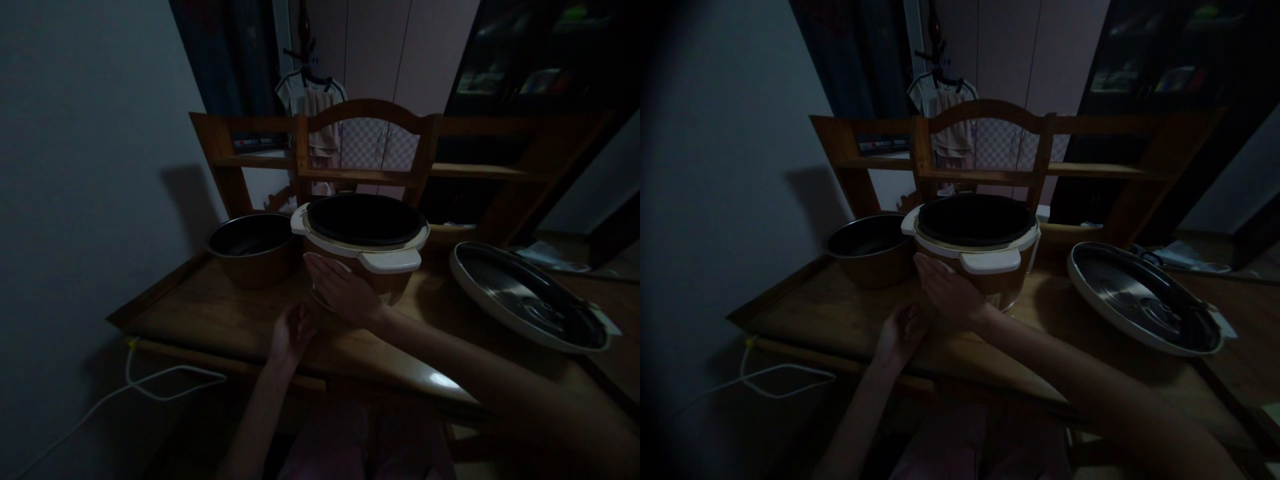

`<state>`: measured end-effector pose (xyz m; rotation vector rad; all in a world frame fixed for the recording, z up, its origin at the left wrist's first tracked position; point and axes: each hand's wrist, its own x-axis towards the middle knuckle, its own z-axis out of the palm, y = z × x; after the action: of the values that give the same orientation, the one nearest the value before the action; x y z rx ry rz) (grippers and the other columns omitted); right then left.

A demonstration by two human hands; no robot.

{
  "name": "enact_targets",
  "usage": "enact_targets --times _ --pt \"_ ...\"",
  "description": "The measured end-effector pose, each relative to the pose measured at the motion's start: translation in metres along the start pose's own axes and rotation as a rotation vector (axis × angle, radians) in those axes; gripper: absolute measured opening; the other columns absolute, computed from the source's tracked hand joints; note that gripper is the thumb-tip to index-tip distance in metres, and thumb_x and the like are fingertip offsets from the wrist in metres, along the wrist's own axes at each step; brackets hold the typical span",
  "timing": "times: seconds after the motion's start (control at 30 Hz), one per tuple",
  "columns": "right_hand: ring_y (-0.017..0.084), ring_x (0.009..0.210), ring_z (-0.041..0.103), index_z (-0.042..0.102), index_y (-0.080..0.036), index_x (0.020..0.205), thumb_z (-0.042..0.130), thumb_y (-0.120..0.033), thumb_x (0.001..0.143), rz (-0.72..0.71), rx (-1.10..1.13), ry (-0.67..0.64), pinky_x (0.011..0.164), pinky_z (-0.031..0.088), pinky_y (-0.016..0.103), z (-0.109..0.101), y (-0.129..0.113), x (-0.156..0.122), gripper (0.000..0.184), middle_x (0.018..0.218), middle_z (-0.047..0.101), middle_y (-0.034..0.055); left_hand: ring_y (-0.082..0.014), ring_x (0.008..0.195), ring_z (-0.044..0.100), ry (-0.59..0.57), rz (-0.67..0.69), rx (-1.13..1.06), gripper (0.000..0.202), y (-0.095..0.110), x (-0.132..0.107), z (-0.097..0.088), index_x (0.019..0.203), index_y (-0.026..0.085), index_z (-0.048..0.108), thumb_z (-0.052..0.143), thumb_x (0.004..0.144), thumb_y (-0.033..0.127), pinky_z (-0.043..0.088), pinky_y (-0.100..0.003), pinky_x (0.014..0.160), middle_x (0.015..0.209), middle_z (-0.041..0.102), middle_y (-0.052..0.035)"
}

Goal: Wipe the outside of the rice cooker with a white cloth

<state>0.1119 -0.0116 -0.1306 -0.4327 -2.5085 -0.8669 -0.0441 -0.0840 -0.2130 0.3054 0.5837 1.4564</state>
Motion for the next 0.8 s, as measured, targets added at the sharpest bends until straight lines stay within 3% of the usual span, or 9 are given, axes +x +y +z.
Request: enact_targets --times 0.17,0.47,0.63,0.8 --pt "0.032 0.151 0.040 0.044 0.015 0.146 0.040 -0.006 0.096 0.022 -0.035 -0.061 0.128 0.031 0.041 0.019 -0.018 0.011 0.054 0.156 0.046 0.0292 -0.0065 0.038 0.027 -0.011 -0.011 -0.012 0.035 -0.001 0.001 -0.004 0.065 0.018 0.046 0.046 0.100 0.024 0.023 -0.018 0.039 0.048 0.033 0.0058" --pt "0.029 0.144 0.050 0.056 0.010 0.140 0.042 -0.010 0.094 -0.091 -0.047 -0.091 0.125 0.034 0.037 0.059 -0.039 -0.031 0.051 0.151 0.054 0.0259 -0.0070 0.037 0.028 -0.006 -0.007 -0.021 0.035 -0.001 0.003 -0.002 0.065 0.018 0.045 0.046 0.100 0.022 0.024 -0.019 0.038 0.048 0.033 0.0055" --pt "0.028 0.150 0.043 0.050 0.006 0.146 0.042 -0.009 0.094 -0.116 -0.026 -0.068 0.128 0.030 0.038 0.062 -0.035 -0.051 0.055 0.158 0.047 0.0232 -0.0065 0.038 0.030 0.006 -0.008 -0.014 0.036 0.000 0.002 -0.001 0.065 0.018 0.046 0.044 0.100 0.022 0.024 -0.019 0.038 0.048 0.033 0.0055" --pt "0.028 0.152 0.039 0.052 0.006 0.144 0.046 -0.004 0.088 -0.168 0.014 -0.061 0.129 0.028 0.037 0.049 -0.028 -0.072 0.058 0.157 0.048 0.0226 -0.0065 0.039 0.032 0.040 -0.029 -0.012 0.033 0.000 0.002 -0.001 0.066 0.018 0.045 0.049 0.098 0.022 0.027 -0.018 0.040 0.050 0.034 0.0057"
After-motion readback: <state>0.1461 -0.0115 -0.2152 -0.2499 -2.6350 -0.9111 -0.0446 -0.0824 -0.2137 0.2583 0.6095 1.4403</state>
